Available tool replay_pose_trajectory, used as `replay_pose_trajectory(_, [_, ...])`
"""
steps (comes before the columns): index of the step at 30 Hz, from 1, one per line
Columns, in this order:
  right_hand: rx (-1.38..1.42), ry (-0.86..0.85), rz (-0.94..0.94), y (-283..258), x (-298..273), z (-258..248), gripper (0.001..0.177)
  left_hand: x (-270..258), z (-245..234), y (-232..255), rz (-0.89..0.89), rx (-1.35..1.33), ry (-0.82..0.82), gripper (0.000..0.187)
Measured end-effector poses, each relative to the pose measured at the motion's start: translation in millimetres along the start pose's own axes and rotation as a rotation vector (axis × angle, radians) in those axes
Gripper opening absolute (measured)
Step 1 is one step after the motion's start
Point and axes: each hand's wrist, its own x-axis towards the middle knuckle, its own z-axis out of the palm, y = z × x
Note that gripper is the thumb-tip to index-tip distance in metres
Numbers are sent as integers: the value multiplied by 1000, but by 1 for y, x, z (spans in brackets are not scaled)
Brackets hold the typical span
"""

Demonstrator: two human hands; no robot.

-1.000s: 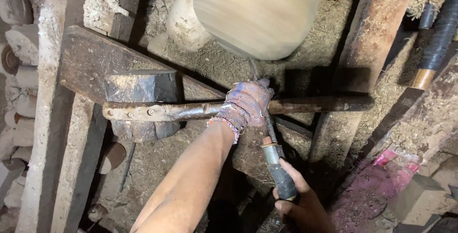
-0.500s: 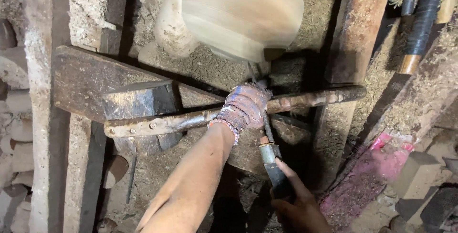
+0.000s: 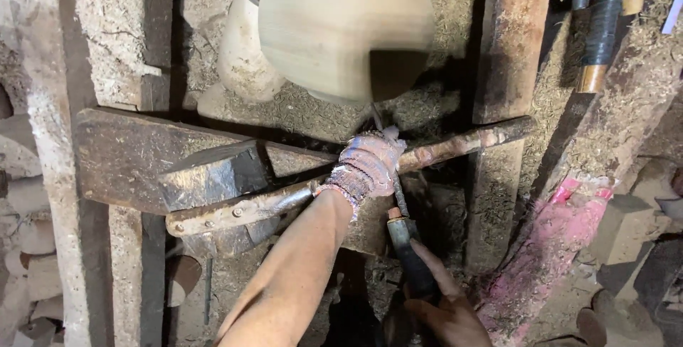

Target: Shaping a wooden vessel on a lathe using a handheld chisel.

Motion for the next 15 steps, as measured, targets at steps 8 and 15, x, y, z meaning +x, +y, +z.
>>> replay_pose_trajectory(8, [26, 86, 54, -13, -14, 28, 92, -2, -33, -26, -222, 1099, 545, 57])
replay_pose_trajectory(15, [-79, -45, -8, -5, -4, 2, 93, -1, -7, -10, -110, 1091, 529, 50])
